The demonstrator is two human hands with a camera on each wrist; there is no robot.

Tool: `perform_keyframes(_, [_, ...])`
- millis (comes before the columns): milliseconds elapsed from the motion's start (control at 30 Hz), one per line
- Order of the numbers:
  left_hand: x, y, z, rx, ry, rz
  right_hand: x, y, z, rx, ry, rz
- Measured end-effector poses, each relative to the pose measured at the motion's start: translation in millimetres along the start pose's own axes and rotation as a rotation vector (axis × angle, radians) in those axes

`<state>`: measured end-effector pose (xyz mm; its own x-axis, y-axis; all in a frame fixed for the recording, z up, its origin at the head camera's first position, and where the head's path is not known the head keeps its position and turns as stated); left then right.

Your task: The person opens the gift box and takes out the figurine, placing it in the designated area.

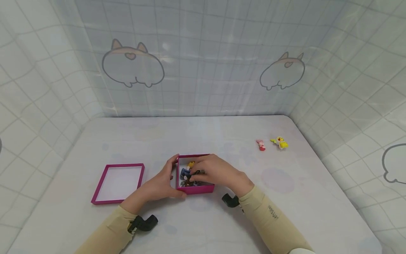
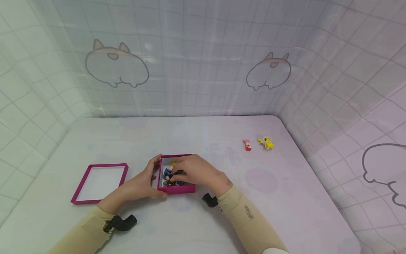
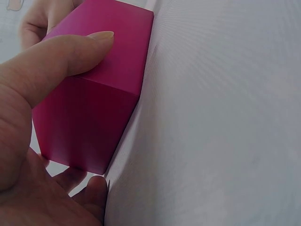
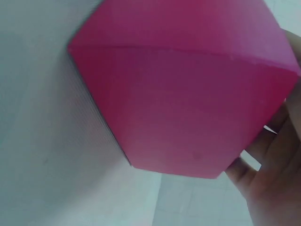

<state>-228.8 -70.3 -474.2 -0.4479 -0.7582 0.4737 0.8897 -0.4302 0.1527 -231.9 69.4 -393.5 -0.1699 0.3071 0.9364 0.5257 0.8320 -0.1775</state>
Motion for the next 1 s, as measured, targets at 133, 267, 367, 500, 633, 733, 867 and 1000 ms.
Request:
perform_keyframes(133, [-0.3, -0.4, -0.7, -0.010, -0.002, -0.004, -2.7, 1.1, 0.4, 0.014, 0.070, -0.019])
perform_keyframes(267, [-0.4, -0.1, -1.6, -0.004, -0.005, -0.004, -7.0, 2.3, 3.8, -0.032, 0.083, -0.073])
perform_keyframes(367, [-0.3, 0.0, -2.0, 0.001, -0.005, -0.002, -9.6, 1.4, 5.2, -0.062, 0.082, -0.092])
perform_keyframes(500, [0.6, 0.3, -1.1, 0.004, -0.006, 0.001, -13.1, 0.5, 7.8, -0.105, 0.056, -0.106])
perform_keyframes(633, [0.9, 0.3, -0.4, 0.001, -0.008, -0.001, -9.8, 1.8, 12.0, -0.161, -0.032, -0.085])
perform_keyframes(733, [0.9, 0.0, 0.0, -0.007, -0.006, -0.003, -2.4, 3.5, 15.7, -0.191, -0.140, -0.015])
perform_keyframes(867, [1.0, -0.5, 0.0, -0.018, -0.005, -0.002, 5.9, 5.2, 18.5, -0.185, -0.261, 0.073])
perform_keyframes(1000, [1.1, -0.8, -0.4, -0.018, -0.013, -0.002, 11.4, 6.6, 22.0, -0.197, -0.332, 0.138])
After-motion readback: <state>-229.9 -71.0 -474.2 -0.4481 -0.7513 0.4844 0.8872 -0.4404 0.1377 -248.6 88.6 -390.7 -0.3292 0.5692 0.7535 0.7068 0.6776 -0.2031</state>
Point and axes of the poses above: each hand's wrist, its own y-axis away from the middle knuckle, its own x-axis out of the back of the hand, z = x × y, the point moved 8 cm from there along -y, towards the middle knuckle, and after that the axes turned 2 degrees about z, right-handed, at the moved point
